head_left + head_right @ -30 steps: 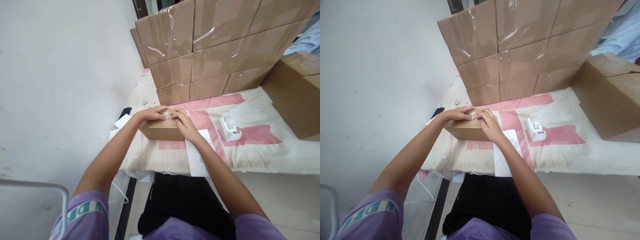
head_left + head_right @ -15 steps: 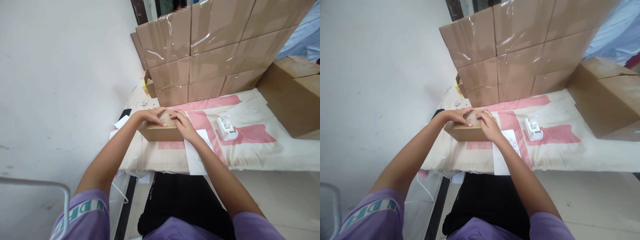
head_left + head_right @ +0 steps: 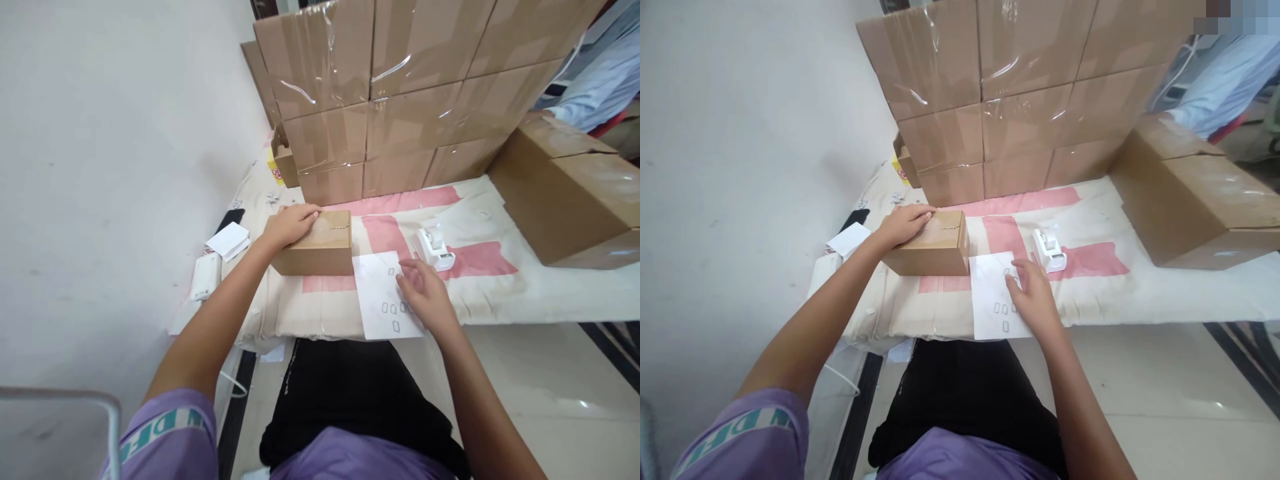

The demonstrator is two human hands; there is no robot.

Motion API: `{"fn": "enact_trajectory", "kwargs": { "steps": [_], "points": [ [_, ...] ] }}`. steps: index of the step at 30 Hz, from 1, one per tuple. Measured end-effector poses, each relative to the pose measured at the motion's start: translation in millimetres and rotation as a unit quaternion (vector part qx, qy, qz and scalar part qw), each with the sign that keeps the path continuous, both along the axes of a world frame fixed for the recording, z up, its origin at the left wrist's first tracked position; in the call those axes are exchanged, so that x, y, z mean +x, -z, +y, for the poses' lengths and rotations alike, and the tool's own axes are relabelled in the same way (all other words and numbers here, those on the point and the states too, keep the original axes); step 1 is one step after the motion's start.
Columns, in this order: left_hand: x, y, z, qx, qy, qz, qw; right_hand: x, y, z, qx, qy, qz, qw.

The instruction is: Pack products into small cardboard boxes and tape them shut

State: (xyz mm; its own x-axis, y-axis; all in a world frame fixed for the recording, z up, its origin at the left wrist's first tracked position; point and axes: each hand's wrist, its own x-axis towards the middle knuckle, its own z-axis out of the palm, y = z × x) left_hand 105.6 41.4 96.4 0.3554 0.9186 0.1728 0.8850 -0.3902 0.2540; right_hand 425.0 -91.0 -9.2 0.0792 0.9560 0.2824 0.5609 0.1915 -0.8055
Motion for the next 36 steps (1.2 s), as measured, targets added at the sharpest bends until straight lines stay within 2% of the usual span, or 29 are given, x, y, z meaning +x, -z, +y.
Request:
{"fn": "enact_trajectory", "kwargs": {
  "steps": [2,4,5,6,8,10,12,14,16,20,30,36],
  "points": [
    [3,0.1,-11,0.183,0.023,-0.011,0.983,18,21.0,-15,-0.015,0.009,-0.037,0.999],
    [14,6.2,-30,0.355,0.036,-0.048,0.933,29,34.8,-21,0.001,-0.007,-0.068,0.998],
    [23,12.9,-42,0.404,0.051,-0.071,0.911,32,38.5,-22,0.012,-0.019,-0.083,0.996],
    [35,22.0,-54,0.418,0.072,-0.086,0.902,34,40.2,-21,0.02,-0.032,-0.097,0.995],
    [65,45.8,-78,0.382,0.17,-0.105,0.902,35,39.8,-16,0.028,-0.054,-0.131,0.99],
    [95,72.2,-93,0.269,0.27,-0.065,0.922,35,37.5,-10,0.029,-0.062,-0.175,0.982],
    [119,95.5,-96,0.143,0.357,-0.022,0.923,32,35.4,-5,0.023,-0.046,-0.222,0.974],
    [130,112.8,-91,0.057,0.389,-0.01,0.919,28,34.1,-2,0.009,-0.02,-0.263,0.965],
    [132,123.8,-84,0.021,0.373,-0.017,0.927,24,33.1,0,-0.008,0.002,-0.29,0.957],
    [127,130.9,-80,0.015,0.338,-0.027,0.941,17,31.5,1,-0.032,0.03,-0.309,0.95],
    [126,132.9,-79,-0.019,0.336,-0.082,0.938,13,29.0,1,-0.039,0.042,-0.316,0.947],
    [124,127.7,-80,-0.05,0.338,-0.103,0.934,13,27.8,1,-0.034,0.04,-0.304,0.951]
  ]
}}
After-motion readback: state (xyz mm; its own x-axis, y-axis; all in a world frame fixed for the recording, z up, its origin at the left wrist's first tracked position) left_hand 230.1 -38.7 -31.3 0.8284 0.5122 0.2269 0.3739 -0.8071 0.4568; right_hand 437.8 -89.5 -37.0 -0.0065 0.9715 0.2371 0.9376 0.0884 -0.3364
